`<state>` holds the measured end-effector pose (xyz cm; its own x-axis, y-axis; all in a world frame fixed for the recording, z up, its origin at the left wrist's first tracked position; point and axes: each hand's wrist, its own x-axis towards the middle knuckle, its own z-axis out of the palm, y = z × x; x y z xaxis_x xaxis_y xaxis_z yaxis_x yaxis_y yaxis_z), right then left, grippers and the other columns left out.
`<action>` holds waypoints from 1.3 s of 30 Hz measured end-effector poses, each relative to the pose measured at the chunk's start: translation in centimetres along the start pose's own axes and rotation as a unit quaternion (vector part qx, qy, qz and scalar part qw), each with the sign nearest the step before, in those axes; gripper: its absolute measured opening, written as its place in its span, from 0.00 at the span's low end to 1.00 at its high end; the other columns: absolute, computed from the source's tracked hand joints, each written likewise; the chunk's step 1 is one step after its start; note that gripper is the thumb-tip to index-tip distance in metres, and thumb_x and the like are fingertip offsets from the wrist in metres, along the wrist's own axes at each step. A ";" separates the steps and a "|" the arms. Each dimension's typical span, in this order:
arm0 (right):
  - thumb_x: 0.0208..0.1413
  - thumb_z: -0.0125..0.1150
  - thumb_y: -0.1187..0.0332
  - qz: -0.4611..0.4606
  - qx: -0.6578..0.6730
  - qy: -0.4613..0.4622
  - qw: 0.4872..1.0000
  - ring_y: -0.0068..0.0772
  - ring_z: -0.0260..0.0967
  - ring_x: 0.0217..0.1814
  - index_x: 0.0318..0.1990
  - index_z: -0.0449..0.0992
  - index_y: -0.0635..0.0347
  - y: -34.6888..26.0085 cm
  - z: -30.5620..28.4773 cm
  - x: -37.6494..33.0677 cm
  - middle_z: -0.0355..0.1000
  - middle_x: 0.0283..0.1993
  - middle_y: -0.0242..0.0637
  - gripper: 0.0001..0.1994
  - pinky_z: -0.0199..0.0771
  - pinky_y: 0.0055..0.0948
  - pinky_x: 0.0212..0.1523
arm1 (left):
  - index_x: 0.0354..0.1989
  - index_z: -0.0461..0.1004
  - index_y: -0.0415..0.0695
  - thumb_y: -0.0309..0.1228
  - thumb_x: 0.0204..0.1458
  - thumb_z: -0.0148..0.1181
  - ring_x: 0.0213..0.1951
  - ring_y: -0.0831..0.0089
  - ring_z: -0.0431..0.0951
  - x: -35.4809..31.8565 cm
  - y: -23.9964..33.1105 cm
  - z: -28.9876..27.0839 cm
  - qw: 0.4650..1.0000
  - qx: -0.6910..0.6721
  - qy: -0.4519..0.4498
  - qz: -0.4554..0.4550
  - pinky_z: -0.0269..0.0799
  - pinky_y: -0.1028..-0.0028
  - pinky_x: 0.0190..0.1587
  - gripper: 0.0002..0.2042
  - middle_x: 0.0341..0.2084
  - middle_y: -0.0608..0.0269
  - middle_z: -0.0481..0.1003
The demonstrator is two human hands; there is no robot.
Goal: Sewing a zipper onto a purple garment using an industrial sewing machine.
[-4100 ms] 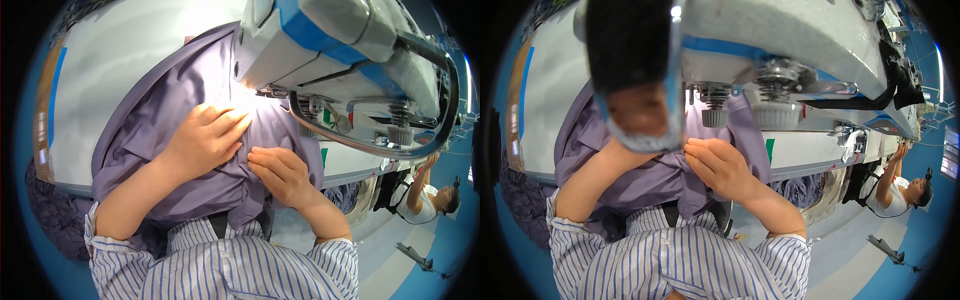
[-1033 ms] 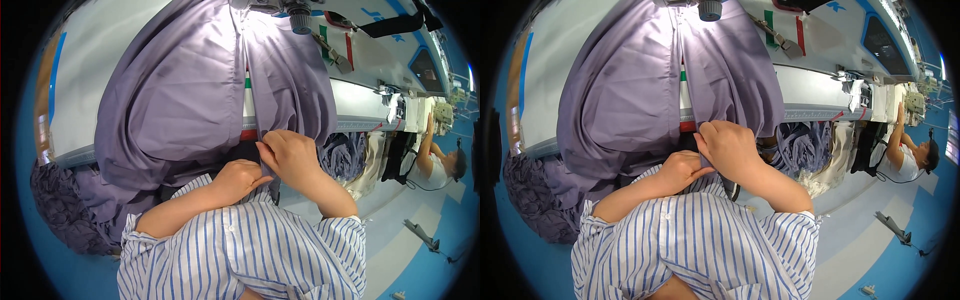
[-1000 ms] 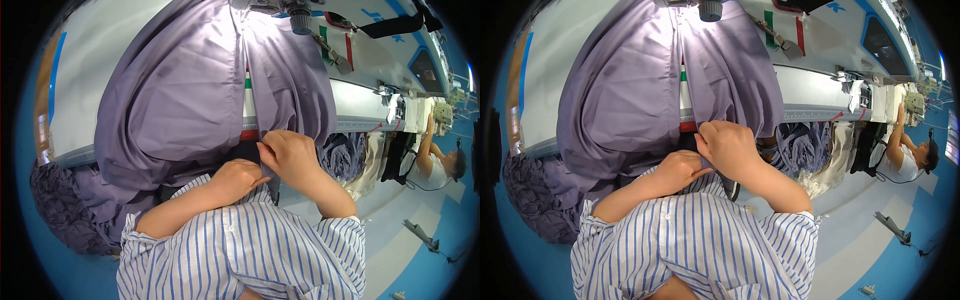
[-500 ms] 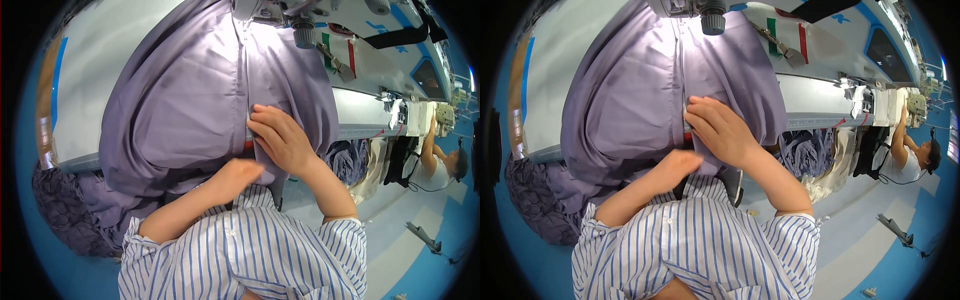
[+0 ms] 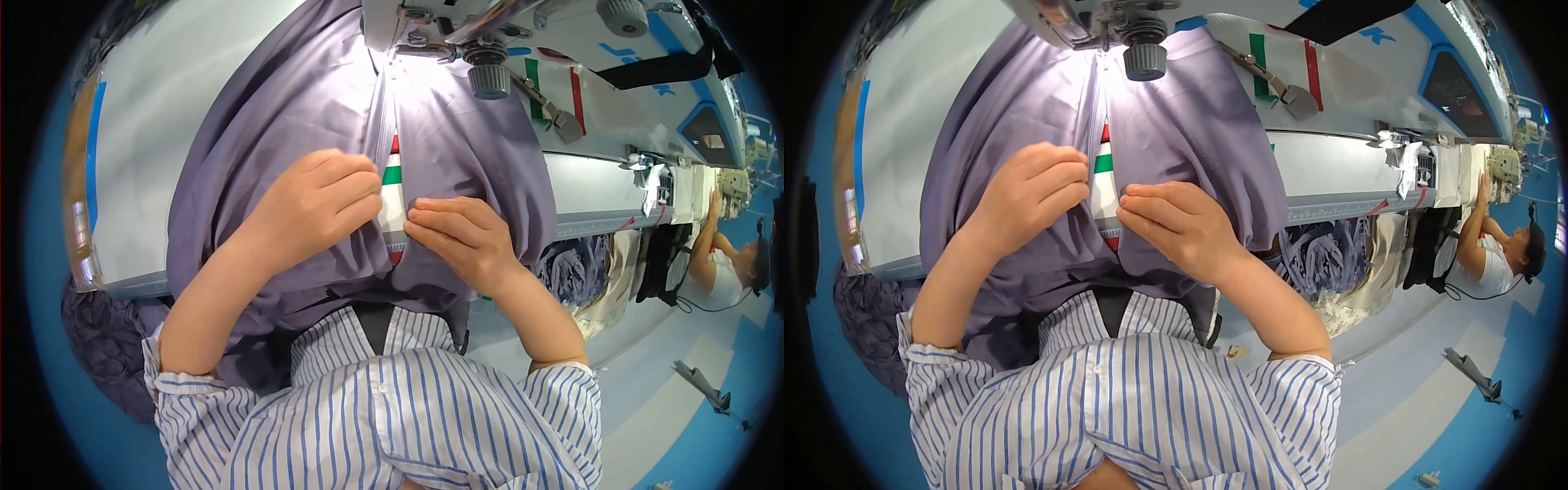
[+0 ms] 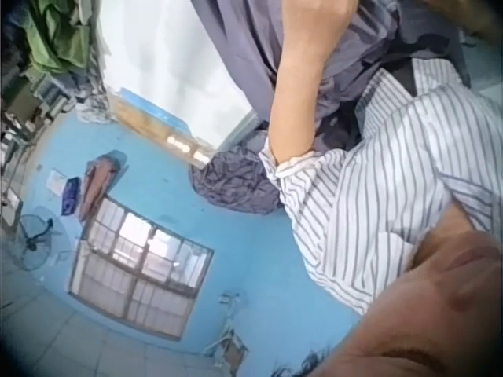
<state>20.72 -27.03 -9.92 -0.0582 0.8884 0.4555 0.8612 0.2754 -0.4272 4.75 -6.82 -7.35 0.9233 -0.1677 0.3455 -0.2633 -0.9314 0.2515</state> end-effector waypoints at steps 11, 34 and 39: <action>0.37 0.68 0.76 -0.013 0.034 0.104 0.994 0.42 0.78 0.43 0.35 0.80 0.66 -1.0 -1.4 1.8 0.78 0.39 0.40 0.13 0.78 0.29 0.37 | 0.39 0.78 0.38 0.24 0.39 0.63 0.45 0.64 0.78 -0.3 3.2 1.5 0.996 -0.048 0.070 -0.023 0.76 0.69 0.45 0.15 0.40 0.60 0.75; 0.45 0.62 0.73 0.027 0.001 -0.018 0.999 0.34 0.74 0.50 0.38 0.77 0.62 -1.6 -0.2 1.9 0.75 0.46 0.36 0.11 0.72 0.29 0.42 | 0.30 0.77 0.38 0.23 0.38 0.63 0.41 0.65 0.77 -0.5 3.8 1.2 0.994 -0.069 0.081 -0.036 0.78 0.69 0.43 0.08 0.35 0.60 0.76; 0.44 0.63 0.74 0.031 0.011 -0.015 0.999 0.34 0.74 0.49 0.37 0.76 0.62 -1.3 -0.3 1.9 0.75 0.45 0.36 0.10 0.73 0.29 0.42 | 0.29 0.77 0.39 0.23 0.38 0.64 0.39 0.67 0.77 -0.8 4.0 1.4 0.995 -0.057 0.071 -0.047 0.77 0.69 0.40 0.07 0.34 0.62 0.76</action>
<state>19.66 -25.81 -8.25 -0.0203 0.9147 0.4036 0.8521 0.2270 -0.4716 3.33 -10.81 -7.88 0.8983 -0.0269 0.4385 -0.2157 -0.8966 0.3867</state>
